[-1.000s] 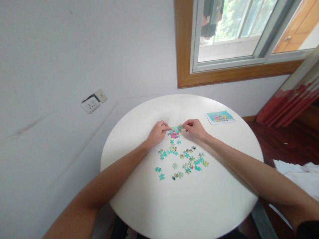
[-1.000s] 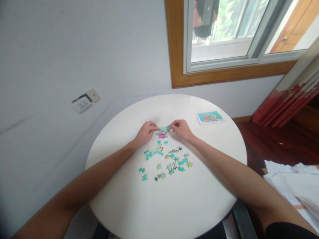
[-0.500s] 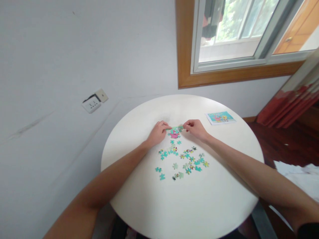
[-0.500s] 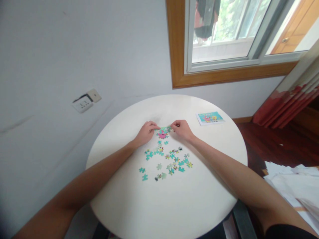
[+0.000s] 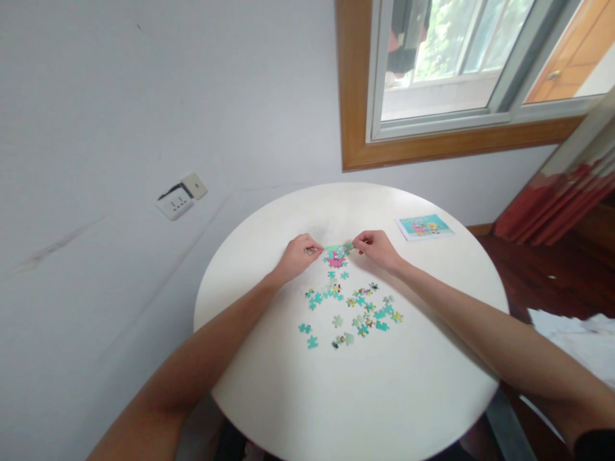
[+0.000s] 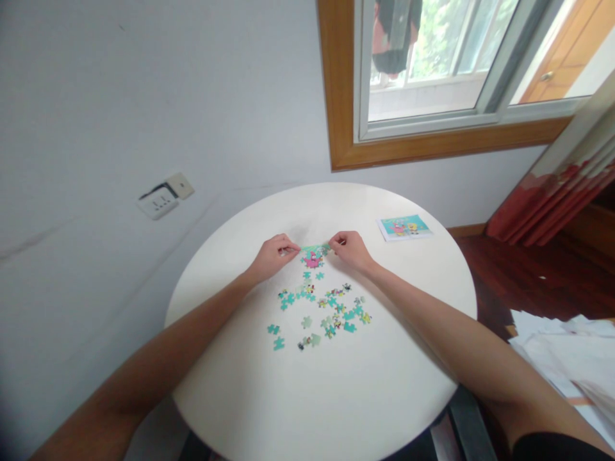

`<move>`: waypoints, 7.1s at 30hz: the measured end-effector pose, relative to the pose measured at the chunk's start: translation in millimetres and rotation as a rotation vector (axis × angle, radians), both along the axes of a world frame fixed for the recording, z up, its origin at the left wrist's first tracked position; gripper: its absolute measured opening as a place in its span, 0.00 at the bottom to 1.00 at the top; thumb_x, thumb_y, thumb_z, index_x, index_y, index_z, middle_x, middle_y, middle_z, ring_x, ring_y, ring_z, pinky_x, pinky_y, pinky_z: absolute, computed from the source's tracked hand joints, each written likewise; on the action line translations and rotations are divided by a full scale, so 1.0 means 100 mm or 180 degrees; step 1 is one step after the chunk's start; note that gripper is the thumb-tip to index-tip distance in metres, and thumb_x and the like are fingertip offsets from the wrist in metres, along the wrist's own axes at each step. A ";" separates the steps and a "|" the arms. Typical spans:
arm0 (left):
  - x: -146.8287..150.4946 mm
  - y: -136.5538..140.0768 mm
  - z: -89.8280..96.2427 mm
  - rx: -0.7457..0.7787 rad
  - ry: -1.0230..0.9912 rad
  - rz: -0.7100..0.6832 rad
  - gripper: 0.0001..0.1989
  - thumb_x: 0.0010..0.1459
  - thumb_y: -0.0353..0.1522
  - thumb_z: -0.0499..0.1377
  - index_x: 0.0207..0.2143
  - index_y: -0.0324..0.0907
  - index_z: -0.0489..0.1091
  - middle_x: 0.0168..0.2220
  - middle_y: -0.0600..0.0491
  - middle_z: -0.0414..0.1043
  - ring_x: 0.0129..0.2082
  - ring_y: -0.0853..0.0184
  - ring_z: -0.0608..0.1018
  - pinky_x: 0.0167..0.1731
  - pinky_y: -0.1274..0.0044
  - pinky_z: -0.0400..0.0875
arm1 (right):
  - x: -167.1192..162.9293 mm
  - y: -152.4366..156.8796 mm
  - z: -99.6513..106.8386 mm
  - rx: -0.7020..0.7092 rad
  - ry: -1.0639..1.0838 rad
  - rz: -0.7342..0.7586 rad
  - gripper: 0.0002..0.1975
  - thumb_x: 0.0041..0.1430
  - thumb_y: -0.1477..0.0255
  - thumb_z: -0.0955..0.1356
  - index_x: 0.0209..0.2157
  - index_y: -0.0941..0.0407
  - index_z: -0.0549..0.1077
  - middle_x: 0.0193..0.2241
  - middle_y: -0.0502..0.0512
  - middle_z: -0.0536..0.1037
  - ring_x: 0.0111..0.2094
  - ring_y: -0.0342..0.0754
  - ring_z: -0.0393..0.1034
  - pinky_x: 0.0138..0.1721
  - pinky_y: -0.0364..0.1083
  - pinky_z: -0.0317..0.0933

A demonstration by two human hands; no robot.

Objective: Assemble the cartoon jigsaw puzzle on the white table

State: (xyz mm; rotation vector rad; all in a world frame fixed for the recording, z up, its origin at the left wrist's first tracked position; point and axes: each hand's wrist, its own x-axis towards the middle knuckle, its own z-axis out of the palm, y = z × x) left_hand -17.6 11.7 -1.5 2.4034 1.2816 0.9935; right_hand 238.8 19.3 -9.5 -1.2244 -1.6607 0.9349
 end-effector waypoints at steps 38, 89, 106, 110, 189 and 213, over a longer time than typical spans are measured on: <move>0.09 -0.10 0.03 -0.0367 0.0224 -0.0562 0.15 0.63 0.39 0.56 0.30 0.40 0.75 0.27 0.53 0.70 0.28 0.70 0.70 0.30 0.78 0.63 | 0.11 -0.51 0.48 0.0140 -0.2215 0.2329 0.10 0.40 0.84 0.70 0.23 0.55 0.76 0.23 0.47 0.77 0.23 0.40 0.65 0.27 0.42 0.53; 0.29 -0.29 0.12 0.0121 0.0109 -0.0610 0.09 0.58 0.38 0.64 0.37 0.42 0.74 0.34 0.51 0.74 0.37 0.66 0.75 0.39 0.74 0.69 | -0.28 -0.39 0.16 -0.1424 0.1444 0.0312 0.06 0.44 0.78 0.74 0.25 0.59 0.74 0.19 0.53 0.78 0.21 0.42 0.71 0.28 0.42 0.68; 0.01 -0.15 0.26 0.0192 0.0218 -0.0238 0.05 0.55 0.31 0.62 0.36 0.43 0.76 0.36 0.53 0.77 0.36 0.68 0.75 0.37 0.76 0.68 | -0.24 -0.47 0.19 0.1428 -0.1830 0.1601 0.12 0.54 0.81 0.63 0.30 0.56 0.77 0.31 0.55 0.79 0.39 0.48 0.69 0.42 0.45 0.60; -0.01 -0.13 0.23 0.0141 0.0251 -0.0370 0.05 0.55 0.31 0.62 0.36 0.42 0.76 0.36 0.53 0.77 0.37 0.67 0.75 0.39 0.76 0.69 | -0.22 -0.55 0.29 0.1620 -0.2215 0.1929 0.11 0.54 0.80 0.63 0.24 0.55 0.73 0.26 0.53 0.75 0.36 0.47 0.67 0.38 0.44 0.57; -0.01 -0.09 0.11 -0.0078 0.0271 -0.0698 0.06 0.60 0.32 0.60 0.36 0.44 0.79 0.34 0.52 0.73 0.34 0.69 0.74 0.36 0.78 0.68 | 0.09 -0.30 0.32 0.0291 -0.1428 0.2548 0.19 0.43 0.83 0.59 0.28 0.59 0.80 0.23 0.50 0.77 0.24 0.40 0.67 0.29 0.39 0.59; -0.03 -0.10 0.16 -0.0330 0.0343 -0.0802 0.08 0.60 0.35 0.60 0.34 0.42 0.79 0.32 0.52 0.72 0.30 0.71 0.72 0.31 0.80 0.64 | 0.14 -0.23 0.39 0.0434 -0.1595 0.2020 0.17 0.43 0.82 0.60 0.27 0.61 0.80 0.26 0.54 0.79 0.26 0.42 0.67 0.32 0.42 0.59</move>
